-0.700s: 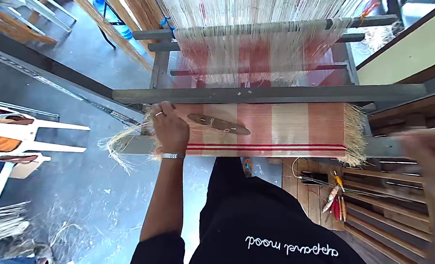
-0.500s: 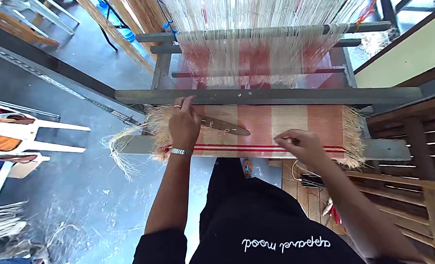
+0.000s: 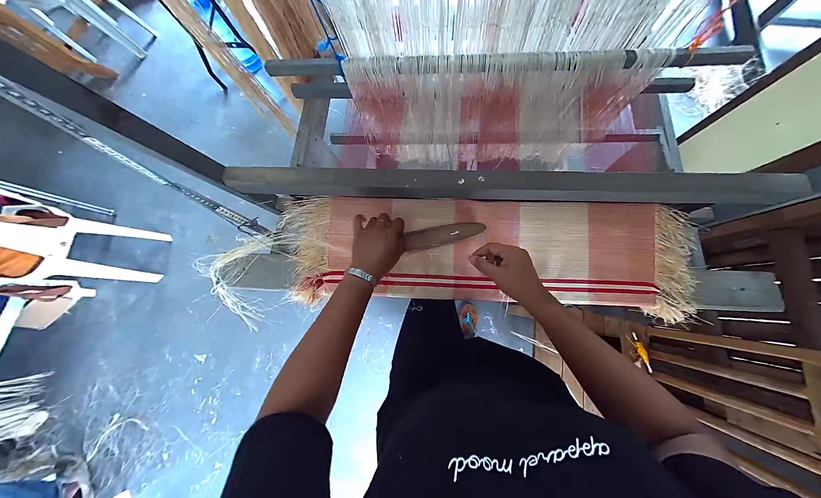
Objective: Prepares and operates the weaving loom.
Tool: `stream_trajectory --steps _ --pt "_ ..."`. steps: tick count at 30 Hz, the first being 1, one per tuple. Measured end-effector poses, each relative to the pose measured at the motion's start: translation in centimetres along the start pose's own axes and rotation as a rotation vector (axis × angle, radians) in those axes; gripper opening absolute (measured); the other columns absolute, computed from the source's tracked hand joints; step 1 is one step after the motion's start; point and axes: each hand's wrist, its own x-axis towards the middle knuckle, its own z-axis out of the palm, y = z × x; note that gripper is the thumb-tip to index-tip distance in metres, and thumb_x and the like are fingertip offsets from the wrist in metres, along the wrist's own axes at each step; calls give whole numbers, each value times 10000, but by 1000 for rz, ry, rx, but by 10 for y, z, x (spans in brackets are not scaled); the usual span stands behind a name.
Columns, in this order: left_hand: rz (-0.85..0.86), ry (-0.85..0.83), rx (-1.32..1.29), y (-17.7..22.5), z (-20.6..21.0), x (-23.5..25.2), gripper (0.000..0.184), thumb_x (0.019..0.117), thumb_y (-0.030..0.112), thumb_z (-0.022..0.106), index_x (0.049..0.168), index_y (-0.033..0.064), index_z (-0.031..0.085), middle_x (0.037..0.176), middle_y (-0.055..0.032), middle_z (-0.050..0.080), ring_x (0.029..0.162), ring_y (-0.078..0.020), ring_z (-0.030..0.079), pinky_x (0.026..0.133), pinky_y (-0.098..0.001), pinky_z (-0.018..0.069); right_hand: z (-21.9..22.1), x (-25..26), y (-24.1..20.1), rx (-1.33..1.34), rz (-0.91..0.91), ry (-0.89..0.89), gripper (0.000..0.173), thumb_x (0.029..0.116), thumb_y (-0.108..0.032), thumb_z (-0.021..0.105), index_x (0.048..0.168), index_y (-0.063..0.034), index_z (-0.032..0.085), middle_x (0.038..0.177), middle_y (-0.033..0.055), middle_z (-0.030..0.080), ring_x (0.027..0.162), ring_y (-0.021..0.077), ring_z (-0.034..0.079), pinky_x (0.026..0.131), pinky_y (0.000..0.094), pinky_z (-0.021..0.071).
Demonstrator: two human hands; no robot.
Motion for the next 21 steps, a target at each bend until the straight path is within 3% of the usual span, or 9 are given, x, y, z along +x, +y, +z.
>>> stream_trajectory --steps 2,4,8,11,12,14,16,18,21 --pt "109 -59 59 12 -1 12 217 934 159 657 1111 39 690 1009 -204 712 940 -394 700 932 -621 480 0 1 -1 10 -2 34 224 981 -309 659 987 -110 763 642 -47 543 570 57 468 588 276 424" --pt "159 -145 102 32 -10 22 284 969 118 619 1238 29 604 995 -206 714 912 -389 708 912 -578 502 -3 -1 -1 37 -11 51 233 980 -317 656 1011 -112 764 638 -55 528 563 51 455 580 270 417" --pt "192 -137 -49 73 -38 31 295 999 24 558 1289 17 507 1081 -226 683 1021 -432 687 891 -613 524 -11 -14 -8 222 -18 101 215 969 -294 672 1022 -103 755 629 -84 486 558 25 421 570 232 385" --pt "261 -21 -461 92 -59 31 431 995 5 528 1421 28 473 1252 -214 648 1090 -370 680 934 -553 560 -21 -32 -24 474 -54 182 145 958 -207 670 981 -83 741 601 -92 481 498 9 394 492 194 343" --pt "271 51 -620 98 -63 31 404 1003 30 528 1407 29 516 1278 -197 640 1095 -320 677 951 -507 565 -25 -38 -33 545 -58 192 129 967 -191 668 975 -80 733 609 -84 495 498 12 397 488 189 341" --pt "240 155 -958 114 -67 27 271 1038 132 571 1280 11 590 1169 -149 645 947 -213 671 837 -386 587 -30 -46 -49 649 -42 201 102 966 -170 679 958 -80 727 623 -71 539 505 11 417 494 184 354" --pt "183 103 -1334 134 -68 17 303 1067 186 548 1338 55 504 1156 -124 652 898 -215 706 773 -385 627 -29 -47 -59 702 -65 194 96 958 -166 687 954 -79 729 624 -69 537 512 5 418 498 180 358" --pt "124 38 -1603 151 -66 7 344 1099 239 473 1430 203 386 1184 -93 662 890 -236 724 756 -395 632 -26 -44 -64 732 -82 196 106 962 -172 691 959 -75 733 630 -58 539 512 11 414 503 186 357" --pt "88 116 -1740 163 -61 2 302 1121 276 384 1420 249 344 1124 -66 681 839 -192 704 727 -336 601 -23 -41 -67 789 -63 214 112 974 -163 687 963 -59 726 658 -24 581 507 20 419 492 185 354"
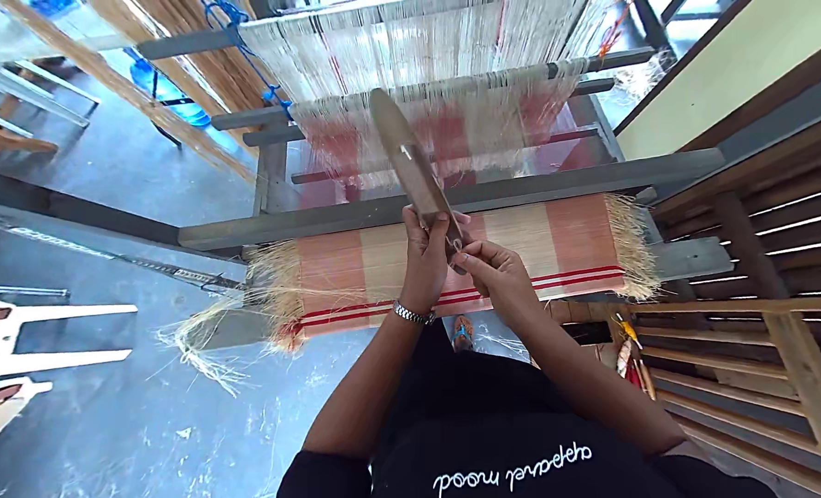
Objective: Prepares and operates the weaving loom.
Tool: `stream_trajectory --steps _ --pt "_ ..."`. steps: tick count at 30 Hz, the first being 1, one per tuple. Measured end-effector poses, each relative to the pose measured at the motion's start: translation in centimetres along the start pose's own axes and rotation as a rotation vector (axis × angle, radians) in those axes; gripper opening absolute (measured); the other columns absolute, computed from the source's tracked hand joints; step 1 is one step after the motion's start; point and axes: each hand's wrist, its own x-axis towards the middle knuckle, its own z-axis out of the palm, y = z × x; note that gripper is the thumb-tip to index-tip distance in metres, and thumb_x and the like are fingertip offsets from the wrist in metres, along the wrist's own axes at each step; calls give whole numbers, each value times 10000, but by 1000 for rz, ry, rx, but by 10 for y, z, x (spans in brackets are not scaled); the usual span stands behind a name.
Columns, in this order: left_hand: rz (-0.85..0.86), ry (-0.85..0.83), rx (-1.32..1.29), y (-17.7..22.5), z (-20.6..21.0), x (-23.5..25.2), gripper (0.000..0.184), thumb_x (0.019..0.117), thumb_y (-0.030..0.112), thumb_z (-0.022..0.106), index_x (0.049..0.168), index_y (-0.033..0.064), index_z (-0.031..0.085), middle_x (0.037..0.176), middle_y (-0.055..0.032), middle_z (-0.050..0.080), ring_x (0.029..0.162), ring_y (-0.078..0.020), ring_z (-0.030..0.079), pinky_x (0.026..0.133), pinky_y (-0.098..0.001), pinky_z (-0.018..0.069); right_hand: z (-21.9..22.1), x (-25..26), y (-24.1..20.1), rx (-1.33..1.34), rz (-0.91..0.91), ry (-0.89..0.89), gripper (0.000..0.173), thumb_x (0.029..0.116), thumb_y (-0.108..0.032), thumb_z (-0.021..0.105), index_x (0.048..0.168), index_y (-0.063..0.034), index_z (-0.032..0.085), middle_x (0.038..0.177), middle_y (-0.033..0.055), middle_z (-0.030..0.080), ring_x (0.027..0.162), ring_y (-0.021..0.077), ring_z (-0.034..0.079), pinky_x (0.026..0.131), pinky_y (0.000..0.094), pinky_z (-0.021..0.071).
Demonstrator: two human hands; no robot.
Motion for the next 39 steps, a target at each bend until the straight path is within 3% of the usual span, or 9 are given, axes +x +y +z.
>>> stream_trajectory --steps 9,16,19,23,28,31,34,37,39 --pt "189 85 77 -16 0 -4 547 1003 660 449 1390 297 313 1107 34 604 968 -84 643 810 -302 569 4 3 -7 -4 36 -19 119 966 -182 697 935 -72 729 631 -26 552 497 29 409 488 193 349" --pt "267 55 91 -16 8 -3 626 940 738 483 1352 298 313 1082 44 594 915 -79 639 761 -280 569 2 5 -10 83 155 31 134 973 -116 648 880 -47 715 565 -26 472 449 19 337 435 184 281" --pt "281 33 70 -14 10 -2 546 997 587 551 1366 281 291 1066 8 604 885 -130 661 730 -318 590 -3 3 -9 133 192 -8 157 989 -110 612 887 -39 707 549 -45 427 442 10 322 425 176 271" --pt "116 67 -207 1 16 -5 614 922 26 642 1360 217 257 1139 -64 586 977 -195 662 784 -357 586 -15 -9 -8 173 157 -87 196 1048 -170 566 986 -40 699 610 -62 449 479 2 339 453 168 289" --pt "-98 216 -571 26 12 -7 250 1025 17 525 1259 104 516 1160 -112 653 1030 -261 697 940 -468 589 -36 -27 7 -78 43 -129 206 1074 -207 537 1063 -63 684 727 -63 538 553 4 402 505 175 336" --pt "-172 124 -626 35 13 -13 238 1089 148 463 1320 96 494 1206 -168 665 1075 -330 705 966 -519 580 -48 -26 25 -145 73 -151 197 1064 -211 555 1050 -61 682 724 -68 551 565 4 433 518 176 358" --pt "-206 -42 -345 29 15 -21 358 1116 285 402 1448 160 354 1170 -172 673 903 -281 737 806 -417 639 -61 -15 29 -346 116 -234 238 1052 -225 557 1071 -34 696 854 -4 681 767 46 635 745 251 550" --pt "-182 -199 71 20 10 -24 430 1103 301 443 1506 208 326 871 -69 616 535 -103 531 471 -213 471 -76 1 10 -408 64 -241 407 1100 -334 433 1291 -62 670 1215 50 716 1110 132 668 998 382 537" --pt "-184 -376 281 20 7 -26 431 1087 297 482 1485 176 370 816 -43 615 537 -98 529 480 -228 469 -82 12 -8 -219 -26 -194 609 1081 -577 297 1406 -133 556 1257 17 683 1055 138 663 868 343 558"
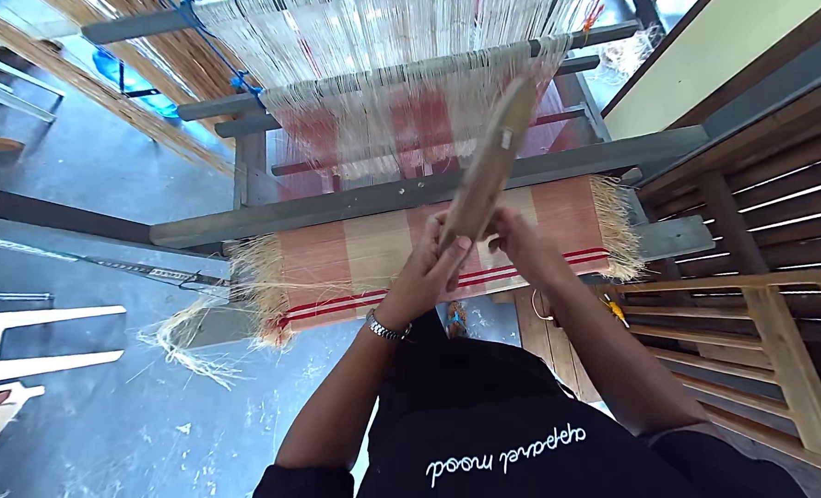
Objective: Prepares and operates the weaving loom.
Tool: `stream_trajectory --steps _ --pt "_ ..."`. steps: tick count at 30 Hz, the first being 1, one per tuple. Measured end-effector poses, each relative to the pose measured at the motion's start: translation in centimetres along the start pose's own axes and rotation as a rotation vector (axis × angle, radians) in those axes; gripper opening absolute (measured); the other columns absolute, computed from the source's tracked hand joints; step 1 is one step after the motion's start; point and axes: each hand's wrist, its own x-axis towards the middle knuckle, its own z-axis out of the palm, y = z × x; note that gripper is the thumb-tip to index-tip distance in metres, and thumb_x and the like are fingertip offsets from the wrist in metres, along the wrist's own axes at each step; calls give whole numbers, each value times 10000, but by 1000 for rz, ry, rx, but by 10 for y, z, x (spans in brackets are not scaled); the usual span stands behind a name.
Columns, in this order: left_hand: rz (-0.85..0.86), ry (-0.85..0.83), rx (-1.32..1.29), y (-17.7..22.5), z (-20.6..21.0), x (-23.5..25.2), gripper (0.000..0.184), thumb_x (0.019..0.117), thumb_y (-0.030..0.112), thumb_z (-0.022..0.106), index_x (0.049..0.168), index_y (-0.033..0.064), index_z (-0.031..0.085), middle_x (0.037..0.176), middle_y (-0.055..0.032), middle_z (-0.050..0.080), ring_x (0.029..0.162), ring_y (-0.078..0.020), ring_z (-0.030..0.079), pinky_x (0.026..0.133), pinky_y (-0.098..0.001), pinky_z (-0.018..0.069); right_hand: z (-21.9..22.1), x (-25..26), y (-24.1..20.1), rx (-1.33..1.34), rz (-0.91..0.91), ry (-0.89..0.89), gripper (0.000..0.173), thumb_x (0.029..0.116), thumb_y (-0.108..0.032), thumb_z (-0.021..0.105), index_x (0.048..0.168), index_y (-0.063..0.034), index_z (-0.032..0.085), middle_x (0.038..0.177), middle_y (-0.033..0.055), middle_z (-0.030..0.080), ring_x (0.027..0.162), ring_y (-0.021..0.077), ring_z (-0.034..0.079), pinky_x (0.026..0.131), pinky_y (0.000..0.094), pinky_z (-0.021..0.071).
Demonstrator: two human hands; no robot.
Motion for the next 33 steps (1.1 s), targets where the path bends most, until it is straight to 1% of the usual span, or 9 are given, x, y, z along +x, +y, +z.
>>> stream_trajectory --steps 3,5,7,10,16,20,26,29,33 --pt "-29 -185 92 -3 4 -1 350 1089 311 491 1392 150 421 778 -38 609 544 -94 548 488 -229 481 -10 9 -35 269 -6 24 625 1033 -650 394 1461 -215 526 1289 39 705 824 78 703 591 200 545" --pt "-50 -193 67 -2 5 -2 339 1093 367 467 1375 179 455 750 -39 601 526 -85 534 460 -208 448 -10 10 -45 335 21 94 462 1087 -512 395 1256 -169 653 1087 53 736 542 5 525 426 131 360" --pt "2 -140 198 -2 2 -7 379 1103 415 410 1347 167 559 759 -12 621 573 -70 567 508 -217 484 -15 13 -49 373 18 140 447 1110 -429 358 1154 -125 683 1022 64 741 514 12 505 414 136 351" --pt "249 -10 396 -13 -1 -13 378 1104 327 440 981 81 700 693 38 581 604 -28 525 578 -225 458 -23 12 -52 441 20 235 433 1117 -406 346 1079 -122 671 944 55 750 476 18 519 378 137 357" --pt "391 241 26 -22 4 0 208 1067 224 542 973 98 679 906 27 615 816 -54 593 727 -238 530 -6 3 -52 602 23 365 510 1110 -499 303 1084 -146 670 993 43 751 466 9 515 380 128 379" --pt "375 457 -174 -29 22 8 255 1070 140 485 1255 144 659 1078 42 660 757 -12 554 660 -181 474 14 5 -44 690 -98 517 512 1103 -529 296 1131 -167 657 1108 60 749 662 81 681 528 191 538" --pt "343 562 -536 -24 32 13 220 1012 312 626 1164 156 659 857 64 596 702 -7 525 681 -171 469 46 17 -31 599 -239 645 475 1093 -527 350 1193 -172 649 1180 60 731 802 145 730 648 279 609" --pt "240 651 -790 -21 25 15 197 1082 214 487 1061 99 645 805 7 584 689 -59 549 681 -203 494 65 18 -16 521 -329 542 417 1053 -514 498 1258 -171 617 1242 84 707 929 211 738 741 363 635" --pt "131 588 -970 -26 -8 1 389 1127 279 336 1423 49 439 1303 -184 621 1167 -314 654 1025 -489 540 40 12 8 34 -344 52 965 813 -450 835 1587 -142 349 1626 22 400 1426 186 470 1169 436 444"
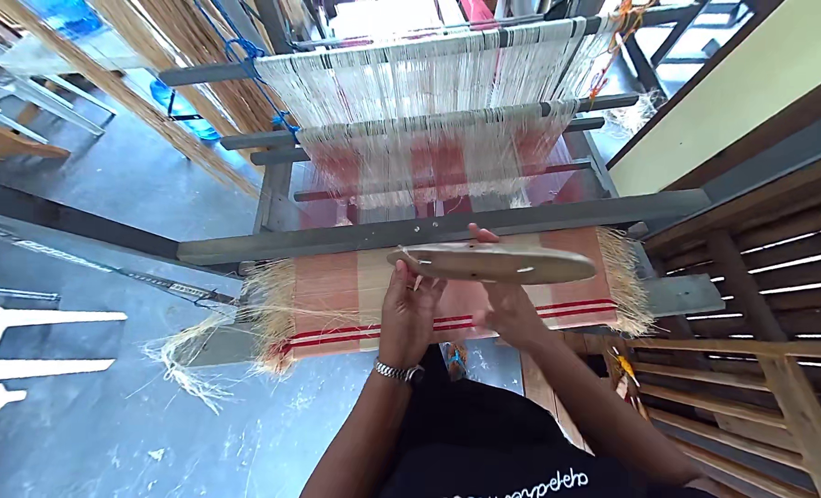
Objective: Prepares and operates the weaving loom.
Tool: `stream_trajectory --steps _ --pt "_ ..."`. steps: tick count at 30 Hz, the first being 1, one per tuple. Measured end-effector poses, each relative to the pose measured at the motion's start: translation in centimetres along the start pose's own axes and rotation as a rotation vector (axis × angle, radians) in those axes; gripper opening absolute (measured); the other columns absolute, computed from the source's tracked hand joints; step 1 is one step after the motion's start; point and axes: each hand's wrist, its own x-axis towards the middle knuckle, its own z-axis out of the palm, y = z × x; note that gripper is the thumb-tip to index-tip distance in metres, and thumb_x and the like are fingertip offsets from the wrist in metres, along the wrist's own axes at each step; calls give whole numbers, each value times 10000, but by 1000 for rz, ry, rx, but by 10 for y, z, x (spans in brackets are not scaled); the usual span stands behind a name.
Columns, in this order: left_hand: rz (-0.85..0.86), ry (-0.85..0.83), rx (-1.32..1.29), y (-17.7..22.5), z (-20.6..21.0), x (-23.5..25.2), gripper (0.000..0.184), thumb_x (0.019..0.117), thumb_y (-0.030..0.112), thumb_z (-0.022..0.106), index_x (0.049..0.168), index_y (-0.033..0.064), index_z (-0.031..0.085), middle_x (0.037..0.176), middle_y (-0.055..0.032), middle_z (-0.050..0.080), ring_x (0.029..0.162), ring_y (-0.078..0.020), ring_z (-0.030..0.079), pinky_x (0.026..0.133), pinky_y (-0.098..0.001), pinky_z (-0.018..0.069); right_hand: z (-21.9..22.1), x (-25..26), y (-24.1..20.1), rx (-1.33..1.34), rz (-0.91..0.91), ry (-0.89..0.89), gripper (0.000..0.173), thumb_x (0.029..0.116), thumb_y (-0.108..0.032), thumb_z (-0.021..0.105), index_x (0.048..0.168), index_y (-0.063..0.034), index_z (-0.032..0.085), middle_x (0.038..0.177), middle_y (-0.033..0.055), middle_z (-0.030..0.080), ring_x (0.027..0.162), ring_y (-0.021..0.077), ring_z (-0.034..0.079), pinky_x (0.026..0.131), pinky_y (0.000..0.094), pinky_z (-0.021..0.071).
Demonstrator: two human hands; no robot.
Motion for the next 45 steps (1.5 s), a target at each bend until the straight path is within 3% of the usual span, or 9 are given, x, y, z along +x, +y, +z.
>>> stream_trajectory --steps 2,6,9,15,22,29,34,41,45 --pt "38 50 53 20 -16 -3 412 1131 248 322 1485 42 360 1360 -217 583 1171 -361 660 991 -527 567 -54 7 6 -389 17 47 1160 734 -499 875 1634 -119 252 1679 82 291 1474 195 407 1181 437 422" --pt "173 278 200 66 -68 -14 374 1129 213 349 1444 18 393 1269 -198 629 1037 -335 715 884 -505 621 -198 32 27 -935 181 554 1211 872 -644 681 1615 76 52 1630 420 15 1520 572 99 1245 629 187" --pt "223 430 245 91 -99 -19 347 1129 265 348 1379 48 453 1201 -135 662 981 -279 732 826 -459 638 -245 42 46 -1066 339 661 1165 895 -761 529 1643 -2 59 1624 406 -137 1499 627 -15 1204 689 165" --pt "298 601 275 127 -121 -5 373 1132 286 334 1363 29 474 1198 -134 669 965 -270 734 823 -452 637 -259 60 61 -926 241 566 1014 998 -659 429 1640 8 15 1596 381 -277 1505 569 -176 1256 590 122" --pt "403 680 349 162 -131 62 403 1138 275 300 1420 9 409 1247 -159 610 1025 -267 702 863 -450 616 -283 144 85 -995 143 519 1008 976 -648 494 1625 40 145 1611 408 -186 1509 603 -70 1255 576 169" --pt "675 783 192 213 -182 138 472 1142 330 265 1529 62 302 1496 -164 463 1258 -302 600 985 -452 563 -299 221 102 -898 165 696 1270 901 -678 619 1590 46 -164 1627 367 -207 1564 470 -49 1277 458 172" --pt "738 904 165 226 -210 176 506 1138 374 262 1535 62 307 1502 -192 447 1240 -310 602 960 -456 571 -312 217 102 -753 207 674 1352 827 -641 746 1618 -51 -178 1680 309 -46 1579 345 137 1262 405 251" --pt "597 898 280 227 -200 215 505 1141 369 256 1522 46 329 1469 -202 473 1150 -302 648 899 -440 593 -302 215 89 -800 216 648 860 1092 -486 370 1624 -21 -120 1688 295 -27 1580 328 166 1255 379 274" --pt "523 869 340 216 -201 243 513 1138 362 263 1516 22 334 1449 -229 490 1108 -322 669 869 -456 607 -304 213 90 -752 213 655 863 1096 -422 411 1617 -32 -156 1702 255 4 1572 268 215 1244 341 287"
